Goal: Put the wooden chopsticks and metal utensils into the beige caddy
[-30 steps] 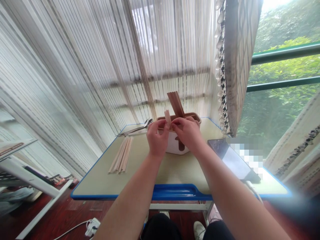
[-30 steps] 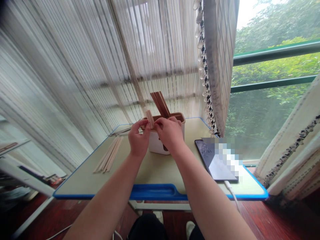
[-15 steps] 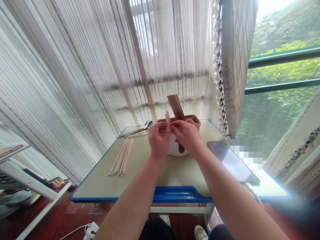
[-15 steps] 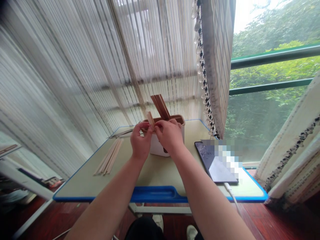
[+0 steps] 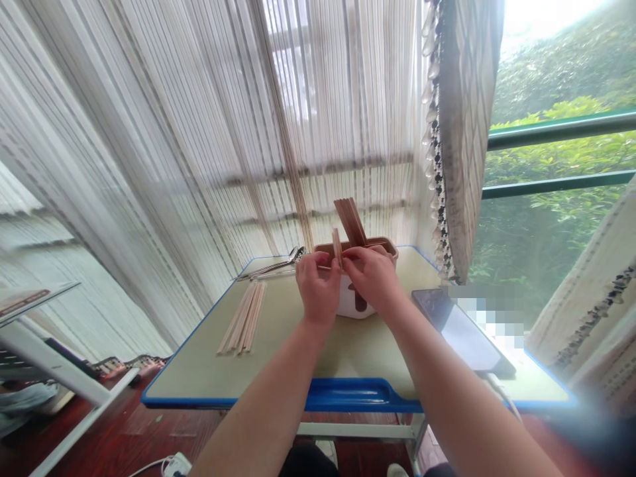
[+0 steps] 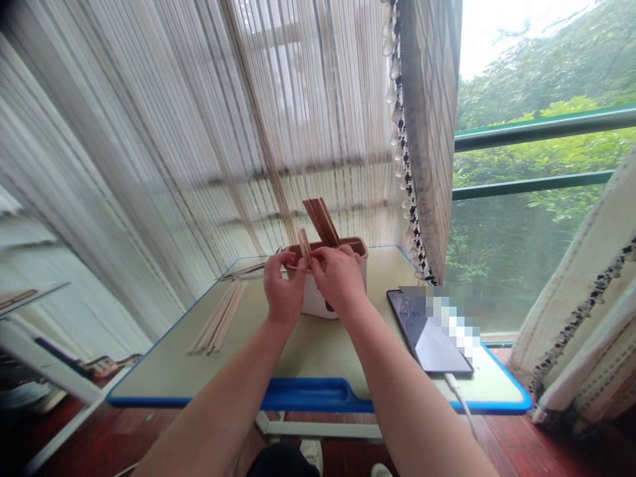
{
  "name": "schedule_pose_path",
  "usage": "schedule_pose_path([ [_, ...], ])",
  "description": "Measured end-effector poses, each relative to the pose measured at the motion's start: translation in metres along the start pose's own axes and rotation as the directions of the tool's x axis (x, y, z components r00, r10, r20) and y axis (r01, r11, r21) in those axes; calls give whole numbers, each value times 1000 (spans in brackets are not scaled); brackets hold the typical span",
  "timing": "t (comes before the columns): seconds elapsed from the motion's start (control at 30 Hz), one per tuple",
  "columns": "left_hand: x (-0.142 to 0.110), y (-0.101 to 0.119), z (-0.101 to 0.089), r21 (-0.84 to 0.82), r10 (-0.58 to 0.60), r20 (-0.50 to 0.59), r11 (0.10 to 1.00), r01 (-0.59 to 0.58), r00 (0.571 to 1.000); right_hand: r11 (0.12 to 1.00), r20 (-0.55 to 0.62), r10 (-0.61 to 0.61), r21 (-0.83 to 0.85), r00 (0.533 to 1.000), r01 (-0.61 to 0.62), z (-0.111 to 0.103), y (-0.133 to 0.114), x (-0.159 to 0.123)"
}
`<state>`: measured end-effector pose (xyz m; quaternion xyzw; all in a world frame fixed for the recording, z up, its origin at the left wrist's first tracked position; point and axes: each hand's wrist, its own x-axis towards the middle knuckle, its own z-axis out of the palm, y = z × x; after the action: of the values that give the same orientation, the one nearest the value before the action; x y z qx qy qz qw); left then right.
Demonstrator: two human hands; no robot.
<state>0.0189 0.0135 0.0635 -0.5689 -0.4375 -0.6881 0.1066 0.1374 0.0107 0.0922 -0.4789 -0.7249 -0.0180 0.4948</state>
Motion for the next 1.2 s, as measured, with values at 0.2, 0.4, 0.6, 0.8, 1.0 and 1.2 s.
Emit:
schedule_pose_path([
  [0.2, 2, 4, -3, 66, 48, 2, 997, -48, 999, 999, -39, -13, 46, 999, 15, 1, 2, 0],
  [0.4, 1, 2, -3, 62, 74, -33, 995, -72, 997, 995, -118, -13, 99, 993, 25, 3, 4, 1],
  [0.6, 0, -1, -7, 78, 141, -92, 988, -134, 986, 990, -274, -105, 58, 956, 125, 2, -1, -2],
  [0.8, 12, -7, -43, 313, 19, 24, 949, -26, 1000, 946, -384, -297, 4, 874, 323, 2, -8, -11],
  [1.0, -9, -40, -91, 877, -461, 177, 475, 74, 870, 789, -337, -574, 15, 746, 614, 15, -23, -29],
  [1.2, -28, -57, -97, 949, -668, 156, 307, 78, 727, 745, -202, -622, 144, 756, 651, 41, -36, -46],
])
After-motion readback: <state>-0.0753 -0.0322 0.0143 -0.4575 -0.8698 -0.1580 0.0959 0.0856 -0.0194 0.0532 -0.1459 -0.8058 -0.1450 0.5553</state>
